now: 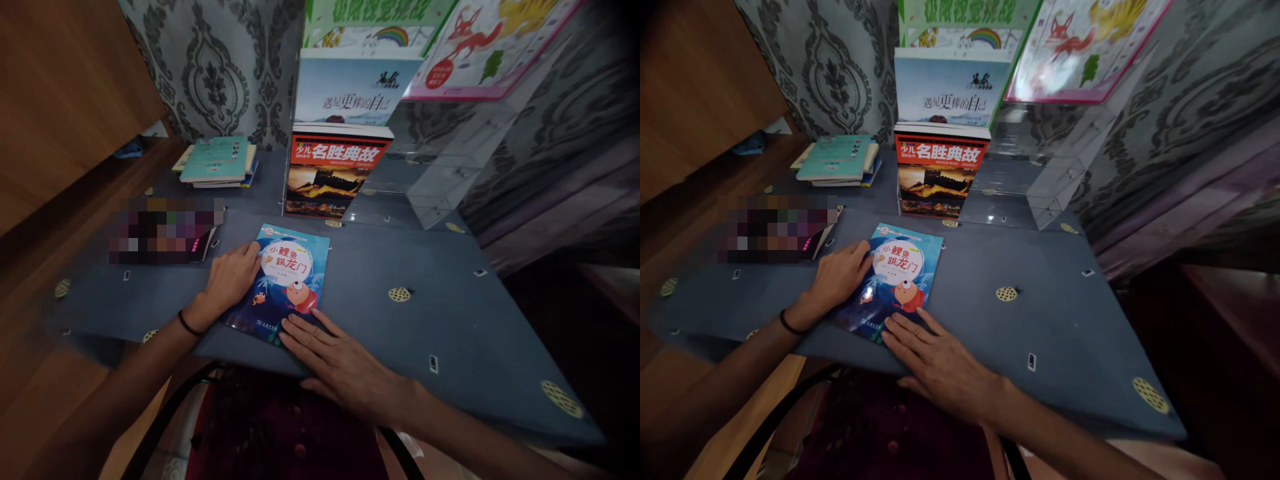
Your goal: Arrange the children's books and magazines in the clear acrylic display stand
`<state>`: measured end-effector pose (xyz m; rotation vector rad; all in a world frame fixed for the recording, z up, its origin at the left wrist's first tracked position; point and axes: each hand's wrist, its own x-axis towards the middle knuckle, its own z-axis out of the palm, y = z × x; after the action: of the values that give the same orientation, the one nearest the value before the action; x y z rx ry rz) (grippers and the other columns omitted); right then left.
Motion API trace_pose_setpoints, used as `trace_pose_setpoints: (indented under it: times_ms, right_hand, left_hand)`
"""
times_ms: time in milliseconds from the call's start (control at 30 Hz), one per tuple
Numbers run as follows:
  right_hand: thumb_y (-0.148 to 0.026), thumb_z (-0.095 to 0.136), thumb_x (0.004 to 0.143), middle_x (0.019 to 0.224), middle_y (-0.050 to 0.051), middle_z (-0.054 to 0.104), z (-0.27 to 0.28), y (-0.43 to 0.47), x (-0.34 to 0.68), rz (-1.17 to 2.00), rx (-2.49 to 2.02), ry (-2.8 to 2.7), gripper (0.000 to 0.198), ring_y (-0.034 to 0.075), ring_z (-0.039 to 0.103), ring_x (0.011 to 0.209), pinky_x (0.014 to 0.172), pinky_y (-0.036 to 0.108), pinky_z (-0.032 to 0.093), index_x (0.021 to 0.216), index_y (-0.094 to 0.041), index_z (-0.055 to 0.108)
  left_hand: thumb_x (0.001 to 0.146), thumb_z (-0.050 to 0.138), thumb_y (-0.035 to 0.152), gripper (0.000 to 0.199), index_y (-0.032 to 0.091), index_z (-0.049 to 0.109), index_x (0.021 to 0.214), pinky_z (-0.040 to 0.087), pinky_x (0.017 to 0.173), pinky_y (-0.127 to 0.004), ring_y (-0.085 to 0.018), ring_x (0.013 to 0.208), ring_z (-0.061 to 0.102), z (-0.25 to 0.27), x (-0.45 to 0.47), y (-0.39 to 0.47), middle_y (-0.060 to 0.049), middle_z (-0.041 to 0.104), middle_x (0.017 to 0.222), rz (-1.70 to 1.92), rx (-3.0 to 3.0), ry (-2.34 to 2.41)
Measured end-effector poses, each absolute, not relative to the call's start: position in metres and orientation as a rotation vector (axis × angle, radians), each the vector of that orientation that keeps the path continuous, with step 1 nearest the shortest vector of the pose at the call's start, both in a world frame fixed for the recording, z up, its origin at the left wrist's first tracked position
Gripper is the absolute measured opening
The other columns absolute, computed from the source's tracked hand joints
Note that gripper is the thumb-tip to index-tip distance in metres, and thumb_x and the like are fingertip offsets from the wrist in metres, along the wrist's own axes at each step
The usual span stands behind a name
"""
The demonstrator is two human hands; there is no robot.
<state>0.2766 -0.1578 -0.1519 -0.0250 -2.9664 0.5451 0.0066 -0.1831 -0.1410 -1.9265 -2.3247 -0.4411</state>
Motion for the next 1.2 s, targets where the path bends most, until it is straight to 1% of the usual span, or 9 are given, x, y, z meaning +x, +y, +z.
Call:
trace_pose_setpoints:
  times_ms: [133, 333, 433, 533, 633, 733, 867, 1067, 1200]
  right_hand:
    - [-0.023, 0.054, 0.099, 0.157, 0.007, 0.043, -0.154, -0.160, 0.273, 0.500, -0.063, -2.975, 0.061, 0.023, 0.034, 0.149, 0.126, 0.053, 0.022, 0.156, -0.025, 0.034]
    - [-0.006, 0.055, 0.090, 0.158, 0.007, 0.043, -0.142, -0.127, 0.288, 0.464, -0.064, -3.052, 0.067, 0.026, 0.028, 0.152, 0.124, 0.062, 0.016, 0.152, -0.027, 0.042]
    - [-0.006, 0.054, 0.091, 0.156, 0.008, 0.046, -0.136, -0.119, 0.294, 0.414, -0.173, -3.050, 0.061, 0.026, 0.032, 0.150, 0.124, 0.060, 0.015, 0.149, -0.025, 0.047]
    - [-0.020, 0.054, 0.098, 0.155, 0.013, 0.047, -0.137, -0.140, 0.277, 0.407, -0.174, -3.015, 0.052, 0.025, 0.035, 0.149, 0.126, 0.054, 0.019, 0.149, -0.017, 0.047]
    - [-0.042, 0.052, 0.101, 0.156, 0.016, 0.044, -0.145, -0.174, 0.246, 0.422, 0.013, -2.941, 0.058, 0.025, 0.034, 0.149, 0.125, 0.051, 0.023, 0.150, -0.012, 0.044]
    - [-0.048, 0.049, 0.101, 0.158, 0.019, 0.039, -0.150, -0.193, 0.231, 0.419, 0.066, -2.917, 0.067, 0.026, 0.029, 0.151, 0.125, 0.049, 0.024, 0.152, -0.007, 0.038]
    - [-0.045, 0.057, 0.098, 0.160, 0.020, 0.035, -0.156, -0.180, 0.258, 0.438, -0.121, -2.918, 0.076, 0.028, 0.027, 0.152, 0.124, 0.047, 0.029, 0.157, -0.006, 0.028]
    - [-0.031, 0.056, 0.099, 0.162, 0.019, 0.029, -0.168, -0.152, 0.311, 0.305, -0.553, -2.768, 0.086, 0.030, 0.027, 0.151, 0.121, 0.051, 0.036, 0.162, -0.016, 0.000]
    - [-0.036, 0.056, 0.098, 0.161, 0.020, 0.031, -0.169, -0.157, 0.314, 0.314, -0.636, -2.715, 0.087, 0.031, 0.030, 0.150, 0.119, 0.053, 0.039, 0.162, -0.015, 0.001]
  left_hand:
    - [0.101, 0.041, 0.032, 0.023, 0.021, 0.060, 0.105, 0.047, 0.069, -0.031, -0.026, 0.100, 0.062, -0.132, 0.012, -0.186, -0.011, 0.064, 0.105, -0.219, -1.912, -2.301]
    - [0.104, 0.031, 0.034, 0.032, 0.018, 0.058, 0.110, 0.048, 0.068, -0.030, -0.024, 0.090, 0.068, -0.116, 0.024, -0.196, -0.011, 0.066, 0.105, 0.102, -1.934, -2.374]
    - [0.105, 0.031, 0.034, 0.032, 0.018, 0.057, 0.110, 0.048, 0.066, -0.030, -0.024, 0.084, 0.070, -0.114, 0.033, -0.206, -0.011, 0.070, 0.103, 0.175, -1.978, -2.426]
    - [0.105, 0.030, 0.031, 0.031, 0.019, 0.057, 0.111, 0.047, 0.065, -0.030, -0.024, 0.083, 0.072, -0.114, 0.039, -0.212, -0.011, 0.072, 0.102, 0.180, -1.988, -2.446]
    - [0.105, 0.030, 0.032, 0.030, 0.019, 0.056, 0.112, 0.047, 0.063, -0.030, -0.025, 0.083, 0.072, -0.115, 0.041, -0.213, -0.011, 0.073, 0.102, 0.182, -1.959, -2.449]
    - [0.106, 0.029, 0.034, 0.031, 0.020, 0.056, 0.111, 0.046, 0.060, -0.030, -0.025, 0.082, 0.073, -0.116, 0.041, -0.212, -0.010, 0.073, 0.103, 0.198, -1.959, -2.433]
    - [0.106, 0.030, 0.034, 0.030, 0.020, 0.056, 0.112, 0.044, 0.058, -0.029, -0.024, 0.082, 0.072, -0.119, 0.038, -0.212, -0.009, 0.072, 0.103, 0.185, -1.974, -2.416]
    - [0.104, 0.036, 0.033, 0.025, 0.019, 0.058, 0.106, 0.047, 0.061, -0.030, -0.025, 0.089, 0.067, -0.124, 0.036, -0.213, -0.009, 0.068, 0.100, 0.074, -1.992, -2.379]
    - [0.102, 0.040, 0.029, 0.022, 0.018, 0.060, 0.101, 0.051, 0.072, -0.032, -0.026, 0.101, 0.060, -0.127, 0.030, -0.211, -0.010, 0.062, 0.103, -0.049, -1.999, -2.245]
